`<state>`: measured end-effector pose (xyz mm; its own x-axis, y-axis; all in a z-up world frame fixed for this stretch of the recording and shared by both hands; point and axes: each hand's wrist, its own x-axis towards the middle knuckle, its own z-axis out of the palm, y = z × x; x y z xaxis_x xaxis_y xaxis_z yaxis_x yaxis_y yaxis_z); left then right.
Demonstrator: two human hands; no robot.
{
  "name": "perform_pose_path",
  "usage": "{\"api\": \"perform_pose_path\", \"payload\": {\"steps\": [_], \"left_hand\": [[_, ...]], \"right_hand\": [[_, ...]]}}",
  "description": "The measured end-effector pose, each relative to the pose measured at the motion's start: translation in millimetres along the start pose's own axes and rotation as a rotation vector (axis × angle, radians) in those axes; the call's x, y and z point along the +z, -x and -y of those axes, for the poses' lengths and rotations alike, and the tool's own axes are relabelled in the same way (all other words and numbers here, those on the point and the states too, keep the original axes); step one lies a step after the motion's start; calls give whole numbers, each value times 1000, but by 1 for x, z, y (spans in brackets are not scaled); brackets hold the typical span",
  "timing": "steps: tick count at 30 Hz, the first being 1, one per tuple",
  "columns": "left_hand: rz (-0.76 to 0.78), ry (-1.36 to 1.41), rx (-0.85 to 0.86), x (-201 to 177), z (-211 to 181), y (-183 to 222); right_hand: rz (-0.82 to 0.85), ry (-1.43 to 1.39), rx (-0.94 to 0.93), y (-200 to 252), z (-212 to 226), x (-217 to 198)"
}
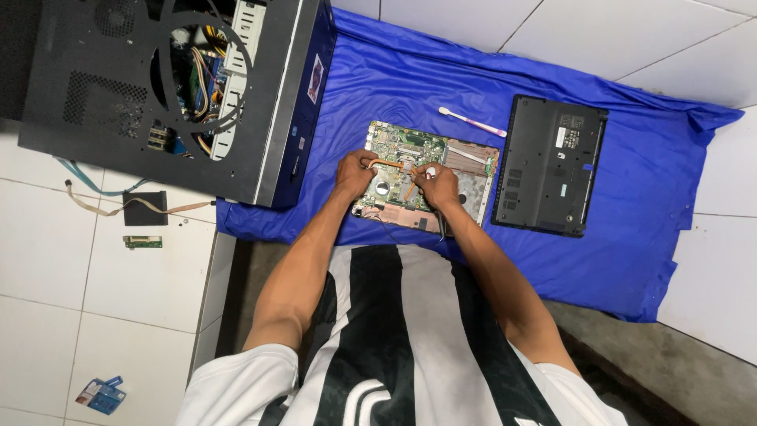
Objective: The person is unscrewing and manipulating components on a laptop motherboard using a screwdriver.
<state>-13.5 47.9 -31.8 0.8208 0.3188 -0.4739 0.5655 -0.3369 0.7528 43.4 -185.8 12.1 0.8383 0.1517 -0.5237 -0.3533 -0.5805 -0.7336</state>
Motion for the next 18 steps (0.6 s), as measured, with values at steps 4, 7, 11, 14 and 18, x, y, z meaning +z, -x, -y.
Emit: {"api": "perform_pose_path", "payload": {"steps": [4, 7, 11, 14, 18], "left_hand": [[16, -22, 17, 1, 1, -3], [28, -12, 32, -1, -3, 0], [43, 42, 46, -3, -7, 4], [51, 87, 65, -4, -8, 5], [52, 163, 68, -3, -5, 10]], "right_hand": [[11, -2, -7, -1, -4, 2], [9, 0, -35, 0, -2, 1], [46, 2, -65, 19, 22, -6], [69, -15, -83, 16, 16, -4], [88, -65, -121, 0, -2, -3]]}}
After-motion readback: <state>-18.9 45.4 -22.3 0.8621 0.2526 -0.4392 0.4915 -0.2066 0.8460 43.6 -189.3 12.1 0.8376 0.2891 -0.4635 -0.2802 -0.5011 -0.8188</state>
